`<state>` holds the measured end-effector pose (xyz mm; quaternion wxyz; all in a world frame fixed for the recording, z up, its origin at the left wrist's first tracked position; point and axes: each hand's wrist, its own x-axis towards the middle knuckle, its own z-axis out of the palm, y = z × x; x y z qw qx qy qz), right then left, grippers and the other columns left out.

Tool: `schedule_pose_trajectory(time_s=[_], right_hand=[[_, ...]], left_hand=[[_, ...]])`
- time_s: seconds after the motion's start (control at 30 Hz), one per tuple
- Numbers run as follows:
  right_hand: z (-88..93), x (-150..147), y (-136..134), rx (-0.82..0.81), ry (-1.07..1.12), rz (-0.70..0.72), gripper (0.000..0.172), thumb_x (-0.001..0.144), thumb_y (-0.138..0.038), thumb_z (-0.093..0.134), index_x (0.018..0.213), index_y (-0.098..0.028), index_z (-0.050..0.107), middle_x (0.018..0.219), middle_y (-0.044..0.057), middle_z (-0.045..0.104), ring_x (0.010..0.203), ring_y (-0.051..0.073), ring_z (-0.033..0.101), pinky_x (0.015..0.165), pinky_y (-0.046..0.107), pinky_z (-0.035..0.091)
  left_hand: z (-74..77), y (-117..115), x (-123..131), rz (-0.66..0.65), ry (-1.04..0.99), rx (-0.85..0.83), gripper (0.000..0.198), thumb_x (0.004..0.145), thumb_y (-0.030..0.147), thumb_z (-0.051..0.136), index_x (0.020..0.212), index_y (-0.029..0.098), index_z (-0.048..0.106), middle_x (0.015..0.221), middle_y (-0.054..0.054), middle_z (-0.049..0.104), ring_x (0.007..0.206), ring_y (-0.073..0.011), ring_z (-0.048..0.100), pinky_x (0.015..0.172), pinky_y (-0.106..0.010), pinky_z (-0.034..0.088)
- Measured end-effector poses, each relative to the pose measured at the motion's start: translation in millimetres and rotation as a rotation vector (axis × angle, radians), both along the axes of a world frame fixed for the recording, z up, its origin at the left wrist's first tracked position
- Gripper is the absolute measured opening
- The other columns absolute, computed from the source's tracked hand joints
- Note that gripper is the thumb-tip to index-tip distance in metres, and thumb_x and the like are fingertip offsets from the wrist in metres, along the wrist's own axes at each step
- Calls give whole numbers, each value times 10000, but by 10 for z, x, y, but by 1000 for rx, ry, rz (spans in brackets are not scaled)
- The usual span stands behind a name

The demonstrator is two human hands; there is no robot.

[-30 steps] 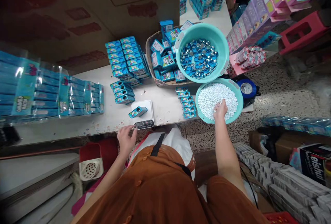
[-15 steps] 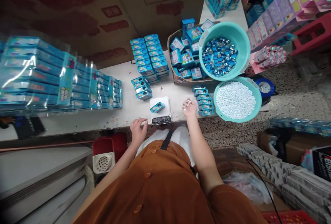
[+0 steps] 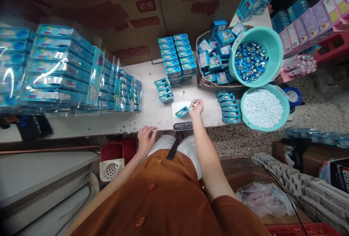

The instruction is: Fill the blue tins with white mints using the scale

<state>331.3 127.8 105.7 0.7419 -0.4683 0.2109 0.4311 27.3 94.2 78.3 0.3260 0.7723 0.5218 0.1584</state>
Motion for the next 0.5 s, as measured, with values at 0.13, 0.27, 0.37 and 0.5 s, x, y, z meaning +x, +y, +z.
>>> schedule_pose_trajectory(time_s=[0.13, 0.27, 0.37, 0.5], right_hand=[[-42, -165, 101, -74, -188, -1, 308, 904, -322, 354, 623, -195, 359, 536, -60, 400, 401, 48, 359, 341, 169, 211], [-102, -284, 128, -114, -368, 4, 341, 867, -372, 429, 581, -191, 389, 520, -57, 406, 426, 49, 404, 393, 176, 307], [-133, -350, 121, -156, -474, 6, 365, 841, -398, 469, 546, -189, 420, 497, -48, 426, 440, 63, 448, 423, 191, 350], [-138, -409, 97, -204, -530, 21, 404, 840, -445, 470, 529, -187, 460, 480, -35, 466, 454, 83, 496, 469, 212, 410]], left_hand=[[-46, 44, -121, -3, -4, -2, 209, 908, 343, 496, 987, 237, 658, 1029, -47, 658, 1073, -246, 512, 975, -413, 328], [-88, 84, -197, -10, -1, -6, 200, 898, 331, 512, 980, 231, 666, 1007, -48, 661, 1053, -249, 520, 954, -411, 343], [-115, 113, -234, -6, -9, 0, 200, 895, 330, 518, 980, 228, 668, 1004, -49, 662, 1055, -249, 520, 955, -407, 343], [-145, 137, -260, 5, -20, -4, 207, 901, 340, 508, 974, 231, 669, 1003, -45, 667, 1051, -245, 529, 955, -400, 343]])
